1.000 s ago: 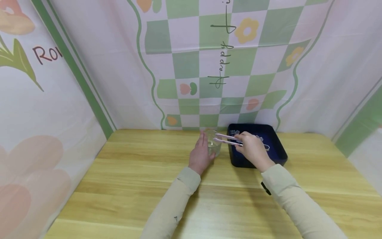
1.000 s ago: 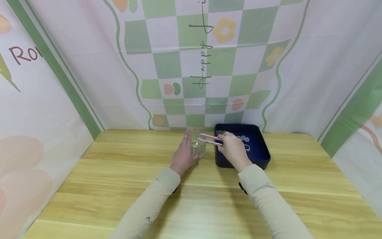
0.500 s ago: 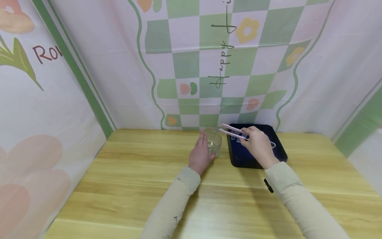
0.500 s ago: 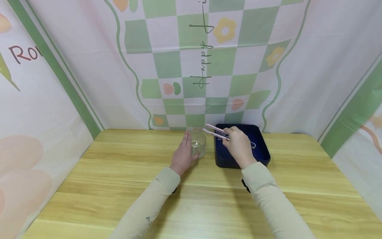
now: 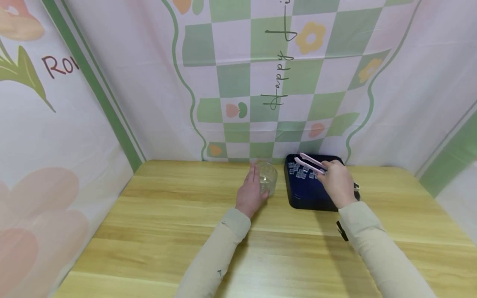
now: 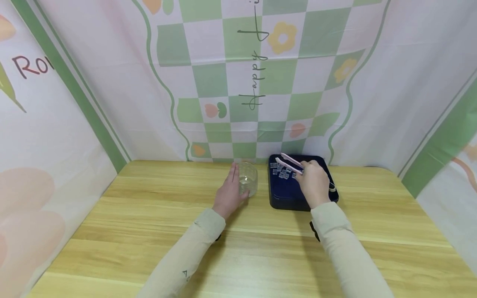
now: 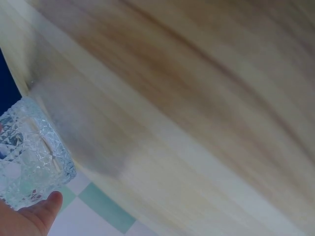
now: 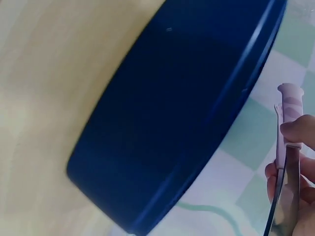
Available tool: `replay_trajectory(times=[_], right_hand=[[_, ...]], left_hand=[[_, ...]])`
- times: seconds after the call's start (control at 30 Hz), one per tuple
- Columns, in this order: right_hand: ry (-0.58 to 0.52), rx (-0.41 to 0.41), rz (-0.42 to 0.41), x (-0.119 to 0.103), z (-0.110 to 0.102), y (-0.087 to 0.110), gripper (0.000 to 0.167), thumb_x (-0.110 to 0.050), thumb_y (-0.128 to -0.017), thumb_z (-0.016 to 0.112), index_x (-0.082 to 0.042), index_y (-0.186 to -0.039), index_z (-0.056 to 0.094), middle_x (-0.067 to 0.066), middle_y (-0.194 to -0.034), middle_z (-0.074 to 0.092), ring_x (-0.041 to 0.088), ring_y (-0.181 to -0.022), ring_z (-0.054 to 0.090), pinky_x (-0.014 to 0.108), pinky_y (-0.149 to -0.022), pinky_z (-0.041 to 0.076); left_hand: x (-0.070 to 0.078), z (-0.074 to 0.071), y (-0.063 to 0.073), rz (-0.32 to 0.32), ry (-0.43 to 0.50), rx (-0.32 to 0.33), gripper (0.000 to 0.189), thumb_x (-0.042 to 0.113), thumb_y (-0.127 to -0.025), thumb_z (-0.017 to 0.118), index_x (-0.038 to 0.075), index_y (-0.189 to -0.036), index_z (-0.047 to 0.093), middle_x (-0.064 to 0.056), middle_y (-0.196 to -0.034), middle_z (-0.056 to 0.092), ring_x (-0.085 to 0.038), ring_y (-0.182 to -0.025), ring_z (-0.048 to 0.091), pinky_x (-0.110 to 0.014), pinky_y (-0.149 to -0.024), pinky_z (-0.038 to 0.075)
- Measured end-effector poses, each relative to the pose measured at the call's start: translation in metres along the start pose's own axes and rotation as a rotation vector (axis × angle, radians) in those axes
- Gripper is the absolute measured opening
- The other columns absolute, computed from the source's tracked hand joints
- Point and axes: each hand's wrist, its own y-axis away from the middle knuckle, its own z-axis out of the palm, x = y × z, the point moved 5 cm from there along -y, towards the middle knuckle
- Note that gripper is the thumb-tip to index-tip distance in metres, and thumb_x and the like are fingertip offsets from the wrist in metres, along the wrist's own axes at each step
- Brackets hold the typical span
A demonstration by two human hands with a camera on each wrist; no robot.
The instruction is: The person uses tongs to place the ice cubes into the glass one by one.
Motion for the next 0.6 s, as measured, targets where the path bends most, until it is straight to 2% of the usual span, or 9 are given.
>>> replay_trajectory(times=[0.2,0.43,0.6], right_hand=[[0.035,-0.058,0.018,0.015,0.006,0.003,0.03,-0.004,-0.075,0.066,0.01,-0.102,0.066,0.031,-0.087,0.063,0.044,-0.076,0.06,0.055,-0.064,0.047],[0.051,-0.119,0.031,0.026,0.011,0.007,0.032,-0.003,-0.074,0.069,0.012,-0.103,0.067,0.031,-0.086,0.064,0.044,-0.073,0.061,0.054,-0.063,0.049],[0.055,-0.155,0.044,0.029,0.016,0.009,0.035,-0.004,-0.074,0.069,0.012,-0.106,0.067,0.034,-0.093,0.065,0.049,-0.08,0.062,0.057,-0.067,0.05]], left_hand=[[0.001,-0.001,0.0,0.01,-0.004,0.014,0.093,0.041,-0.087,0.066,0.003,-0.153,0.013,-0.009,-0.162,0.015,-0.022,-0.137,0.042,-0.017,-0.057,0.052],[0.001,0.0,0.0,0.013,-0.004,0.02,0.092,0.041,-0.087,0.066,0.002,-0.153,0.014,-0.009,-0.162,0.014,-0.023,-0.136,0.043,-0.017,-0.055,0.051],[0.001,0.0,0.0,0.019,-0.012,0.027,0.092,0.041,-0.087,0.067,0.002,-0.152,0.015,-0.01,-0.162,0.014,-0.023,-0.137,0.042,-0.02,-0.065,0.056]])
